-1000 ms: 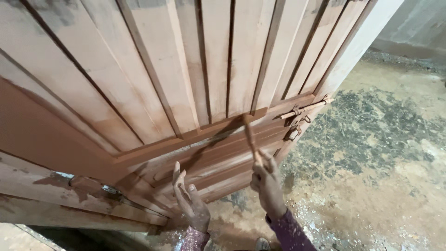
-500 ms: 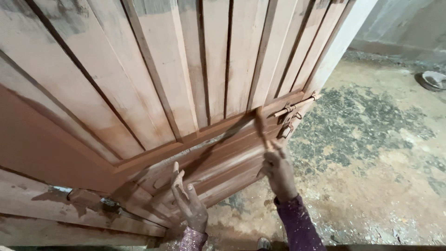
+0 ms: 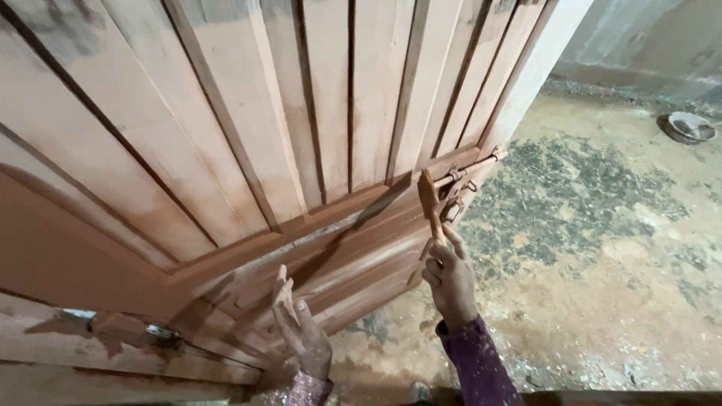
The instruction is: The person paints a wooden paneled door with reddish-brown paint, using a paintbrush to coat the recessed panels, rails, and edges, dipping the brush into a paint bucket on a nearby table and steadying the door with the other hand.
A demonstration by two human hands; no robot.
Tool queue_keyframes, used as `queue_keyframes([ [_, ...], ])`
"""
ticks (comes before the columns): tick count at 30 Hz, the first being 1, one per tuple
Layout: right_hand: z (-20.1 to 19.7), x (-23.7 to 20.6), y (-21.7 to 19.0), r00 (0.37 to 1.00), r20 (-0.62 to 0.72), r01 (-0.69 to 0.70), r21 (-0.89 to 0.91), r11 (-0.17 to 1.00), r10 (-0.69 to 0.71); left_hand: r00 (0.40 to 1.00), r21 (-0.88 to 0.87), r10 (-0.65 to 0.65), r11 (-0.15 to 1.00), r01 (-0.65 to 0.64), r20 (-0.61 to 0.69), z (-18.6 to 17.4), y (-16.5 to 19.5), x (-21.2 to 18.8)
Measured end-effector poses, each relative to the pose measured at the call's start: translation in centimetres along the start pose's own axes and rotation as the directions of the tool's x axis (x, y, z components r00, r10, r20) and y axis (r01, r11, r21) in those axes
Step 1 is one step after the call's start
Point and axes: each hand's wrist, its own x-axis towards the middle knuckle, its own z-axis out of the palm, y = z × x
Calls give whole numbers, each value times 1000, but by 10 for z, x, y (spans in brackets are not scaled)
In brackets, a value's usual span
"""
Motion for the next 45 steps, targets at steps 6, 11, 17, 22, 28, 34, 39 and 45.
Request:
queue_keyframes([
  [6,0,-13,11,976,143,-123,-265,956,165,991,86,-112,989,118,-73,24,-14,-11],
  [11,-18,3,3,954,164,-215,-206,955,250,995,113,-89,989,92,-36,39,-3,-19],
  [17,-32,23,-6,991,131,25,-156,987,-5,985,112,-171,979,173,-27,58,11,-26],
  [22,-30,27,7,995,100,25,-105,994,-14,990,95,-142,985,141,-2,70,12,-33],
  [28,-30,10,16,951,246,-145,-177,973,187,994,101,-87,990,94,-68,87,-2,-38],
  [34,-43,28,-1,951,262,-99,-248,964,165,993,103,-78,991,87,-86,100,1,-42],
  [39,-53,42,0,977,205,89,-189,978,-50,996,130,-63,989,70,-58,109,13,-40],
  [45,-52,32,21,952,282,-50,-253,966,123,997,163,-58,985,65,-45,125,23,-42],
])
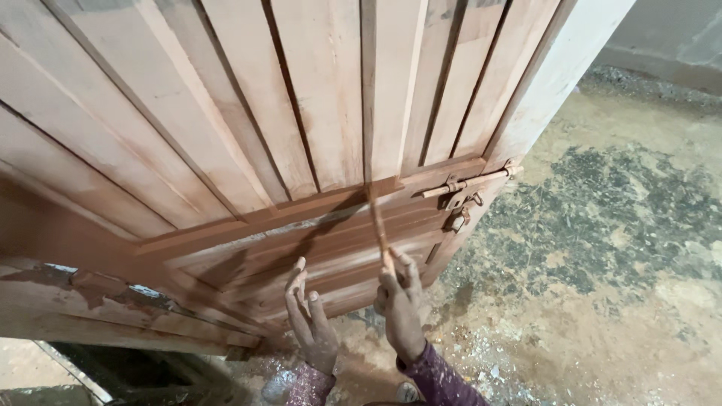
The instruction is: The person paints a wooden paneled door with reddish-brown paint, using a paintbrush to coat the recessed panels, rails, and edges, dipping the brush into a paint bucket on a nearby table and steadying the door with the other hand.
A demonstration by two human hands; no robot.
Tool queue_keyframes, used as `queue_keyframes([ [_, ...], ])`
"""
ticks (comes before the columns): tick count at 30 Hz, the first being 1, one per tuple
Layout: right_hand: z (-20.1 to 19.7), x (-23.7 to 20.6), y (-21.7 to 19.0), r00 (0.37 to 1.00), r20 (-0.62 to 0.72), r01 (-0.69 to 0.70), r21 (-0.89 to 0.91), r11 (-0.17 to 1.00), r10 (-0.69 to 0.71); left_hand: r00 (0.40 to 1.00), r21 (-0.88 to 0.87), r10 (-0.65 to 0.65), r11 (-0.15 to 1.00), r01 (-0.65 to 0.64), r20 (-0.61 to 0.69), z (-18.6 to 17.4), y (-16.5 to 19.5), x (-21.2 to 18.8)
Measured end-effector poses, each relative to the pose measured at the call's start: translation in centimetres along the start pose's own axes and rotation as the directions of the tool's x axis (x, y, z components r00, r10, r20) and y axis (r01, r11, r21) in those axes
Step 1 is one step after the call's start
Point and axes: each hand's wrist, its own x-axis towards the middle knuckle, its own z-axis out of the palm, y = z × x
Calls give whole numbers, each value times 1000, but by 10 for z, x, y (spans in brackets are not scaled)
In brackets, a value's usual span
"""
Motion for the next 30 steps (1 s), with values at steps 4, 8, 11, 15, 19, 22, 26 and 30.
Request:
queue_keyframes([
  [4,-12,3,-13,997,14,-78,48,996,77,999,-45,-40,998,40,-10,3,1,-4],
  [8,-25,8,-31,994,-90,68,29,997,-65,995,-65,-101,993,100,-15,-6,-4,-15],
  [11,-18,10,-33,981,-144,135,29,990,-129,997,-47,-81,996,80,-18,-17,-11,-10],
  [15,11,6,-20,988,-154,38,31,999,-33,999,-5,-39,999,39,-2,-35,-19,-2],
  [19,51,-18,10,999,-36,-31,56,998,33,999,-51,-54,997,54,2,-54,-33,6],
  [22,83,-38,37,990,138,-49,64,997,39,998,-67,-58,996,60,31,-70,-45,13],
  [26,113,-49,58,971,60,-235,127,964,229,997,-113,-51,992,57,49,-112,-52,32],
  [30,110,-40,58,994,-25,105,-31,994,-106,999,-166,48,985,-45,10,-159,-58,59],
])
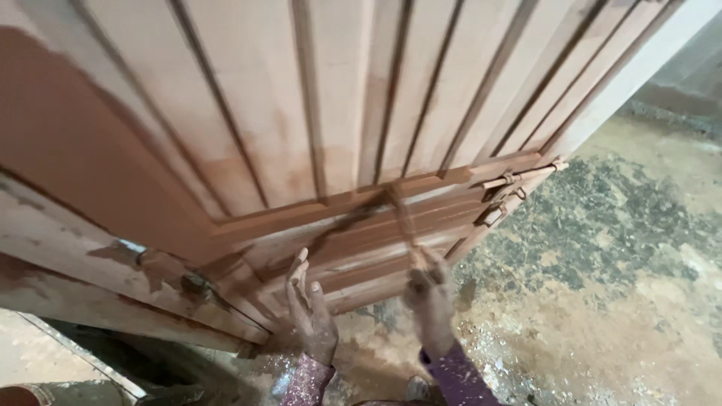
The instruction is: The person paints a wooden paneled door with reddish-brown paint, using a paintbrush to coat the recessed panels, rails, and edges, dipping the brush into a paint bucket on a nearby table and steadying the door with the other hand.
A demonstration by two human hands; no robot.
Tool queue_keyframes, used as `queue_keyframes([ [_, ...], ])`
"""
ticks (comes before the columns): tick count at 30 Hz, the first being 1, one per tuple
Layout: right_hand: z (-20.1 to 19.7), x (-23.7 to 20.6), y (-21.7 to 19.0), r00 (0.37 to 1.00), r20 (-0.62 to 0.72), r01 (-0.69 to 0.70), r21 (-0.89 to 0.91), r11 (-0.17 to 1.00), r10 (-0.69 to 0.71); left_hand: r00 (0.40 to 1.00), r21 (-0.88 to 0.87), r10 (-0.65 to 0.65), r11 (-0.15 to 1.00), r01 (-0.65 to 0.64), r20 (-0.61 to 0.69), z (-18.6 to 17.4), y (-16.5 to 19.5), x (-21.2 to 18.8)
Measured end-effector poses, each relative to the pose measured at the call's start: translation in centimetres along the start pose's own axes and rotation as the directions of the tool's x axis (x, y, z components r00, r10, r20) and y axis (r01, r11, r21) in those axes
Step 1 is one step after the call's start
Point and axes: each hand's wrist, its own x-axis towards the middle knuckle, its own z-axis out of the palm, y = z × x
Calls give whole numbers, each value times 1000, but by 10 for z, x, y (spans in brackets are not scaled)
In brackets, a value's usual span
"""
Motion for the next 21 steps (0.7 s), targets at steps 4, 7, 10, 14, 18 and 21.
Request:
queue_keyframes([
  [4,1,2,13,976,-154,175,151,973,-152,996,-30,-80,996,79,-35,-44,-1,11],
  [7,32,-10,41,992,-119,43,-11,999,-44,992,14,-116,993,117,-44,-74,-4,24],
  [10,88,-30,73,979,139,119,212,970,-151,997,-14,-71,997,71,-34,-107,0,32],
  [14,155,-67,94,995,19,-103,182,978,102,997,39,-27,999,30,-72,-156,8,38],
  [18,207,-93,109,974,118,-212,178,961,193,985,205,24,979,12,-173,-202,15,41],
  [21,239,-109,118,948,185,-287,149,946,258,973,245,30,969,28,-229,-222,20,39],
])
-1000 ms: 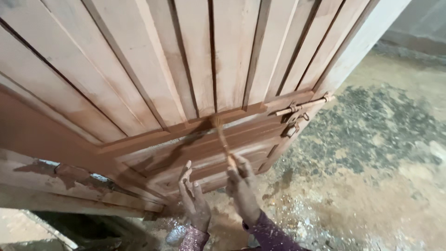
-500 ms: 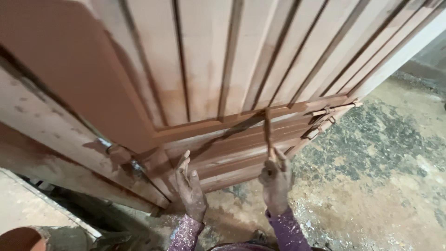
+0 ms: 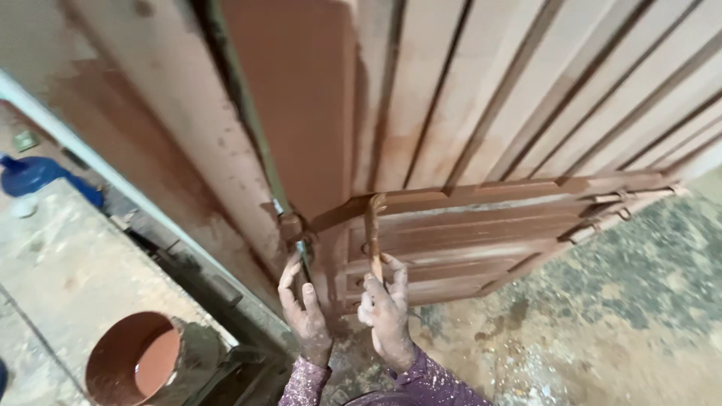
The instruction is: The person paints a wooden paneled door with reddish-brown paint, using a paintbrush to coat the recessed panels, rails, and edges, dipping the brush into a paint bucket on a nearby table and steadying the door with the other hand.
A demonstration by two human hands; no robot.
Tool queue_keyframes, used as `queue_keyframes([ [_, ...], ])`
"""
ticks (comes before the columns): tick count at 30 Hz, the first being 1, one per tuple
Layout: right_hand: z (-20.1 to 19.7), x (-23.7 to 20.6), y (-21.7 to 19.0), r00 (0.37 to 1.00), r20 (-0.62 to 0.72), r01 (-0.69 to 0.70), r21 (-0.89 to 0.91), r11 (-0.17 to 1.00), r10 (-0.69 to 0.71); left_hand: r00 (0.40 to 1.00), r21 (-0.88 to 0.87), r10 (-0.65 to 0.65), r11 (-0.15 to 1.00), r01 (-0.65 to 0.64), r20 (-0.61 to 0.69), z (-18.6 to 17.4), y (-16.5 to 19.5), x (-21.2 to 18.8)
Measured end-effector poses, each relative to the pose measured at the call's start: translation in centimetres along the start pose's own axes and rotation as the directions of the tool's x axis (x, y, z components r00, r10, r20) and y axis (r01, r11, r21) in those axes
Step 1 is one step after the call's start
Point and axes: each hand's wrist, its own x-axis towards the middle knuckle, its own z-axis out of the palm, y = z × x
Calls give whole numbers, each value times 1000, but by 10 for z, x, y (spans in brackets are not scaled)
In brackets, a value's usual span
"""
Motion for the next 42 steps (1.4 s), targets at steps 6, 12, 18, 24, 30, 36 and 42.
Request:
queue_keyframes([
  [6,31,-17,7,976,124,-178,-19,984,179,992,-20,107,994,-108,-68,-14,3,9],
  [12,-2,-9,-21,976,114,-188,3,982,187,997,-36,44,998,-47,-66,15,5,-1],
  [18,-75,8,-68,998,49,-40,56,998,37,995,-198,-50,978,65,83,89,5,-30],
  [24,-138,12,-116,991,2,130,110,985,-131,974,-86,-65,993,86,218,150,-1,-67],
  [30,-147,11,-109,948,-53,316,42,948,-314,988,-186,-18,981,47,151,170,-5,-69],
  [36,-113,12,-81,971,-179,164,2,987,-161,991,-77,-42,996,52,128,116,2,-51],
  [42,-48,4,-26,999,-27,44,23,999,-44,998,-97,65,993,-65,-1,53,-5,-18],
])
